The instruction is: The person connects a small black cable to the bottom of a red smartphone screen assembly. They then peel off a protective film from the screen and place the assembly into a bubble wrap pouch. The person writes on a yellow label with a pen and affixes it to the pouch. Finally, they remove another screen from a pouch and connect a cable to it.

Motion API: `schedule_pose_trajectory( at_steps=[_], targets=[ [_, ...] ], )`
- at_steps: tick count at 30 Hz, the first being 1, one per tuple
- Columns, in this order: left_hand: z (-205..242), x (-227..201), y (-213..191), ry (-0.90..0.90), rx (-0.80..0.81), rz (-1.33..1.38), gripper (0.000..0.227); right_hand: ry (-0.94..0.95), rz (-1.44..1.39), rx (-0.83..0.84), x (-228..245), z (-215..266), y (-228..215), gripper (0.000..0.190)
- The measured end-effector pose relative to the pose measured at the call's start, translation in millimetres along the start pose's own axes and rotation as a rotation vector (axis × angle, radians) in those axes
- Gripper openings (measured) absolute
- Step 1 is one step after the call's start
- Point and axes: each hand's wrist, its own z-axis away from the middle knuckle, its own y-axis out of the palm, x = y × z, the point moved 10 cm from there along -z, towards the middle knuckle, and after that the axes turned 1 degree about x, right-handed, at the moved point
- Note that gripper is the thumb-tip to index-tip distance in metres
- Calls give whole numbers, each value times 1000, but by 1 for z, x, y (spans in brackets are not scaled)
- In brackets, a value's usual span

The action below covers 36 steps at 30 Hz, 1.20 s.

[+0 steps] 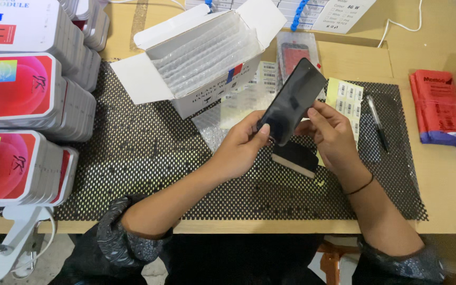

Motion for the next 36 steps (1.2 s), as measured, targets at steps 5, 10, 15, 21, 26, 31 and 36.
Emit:
schedule_pose_trajectory(
  at_steps=[5,10,15,21,26,31,36],
  targets=[
    [1,6,12,-27,111,25,34,-15,-9,-17,14,2,0,31],
    [2,-8,20,-52,219,-97,33,-37,37,23,4,1,-11,36],
    [-1,-10,18,-94,216,-171,24,-108,136,74,9,3,-11,34],
    [-8,-5,-2,-147,130,-274,38,-31,187,201,24,14,25,34],
    [-15,-43,-18,109,-7,-502,45,132,196,322,12,33,56,33],
    [-16,-45,-16,265,10,-750,15,241,268,448,4,47,76,28],
    [-18,-34,-11,208,77,-755,14,239,625,474,17,41,69,33]
  ],
)
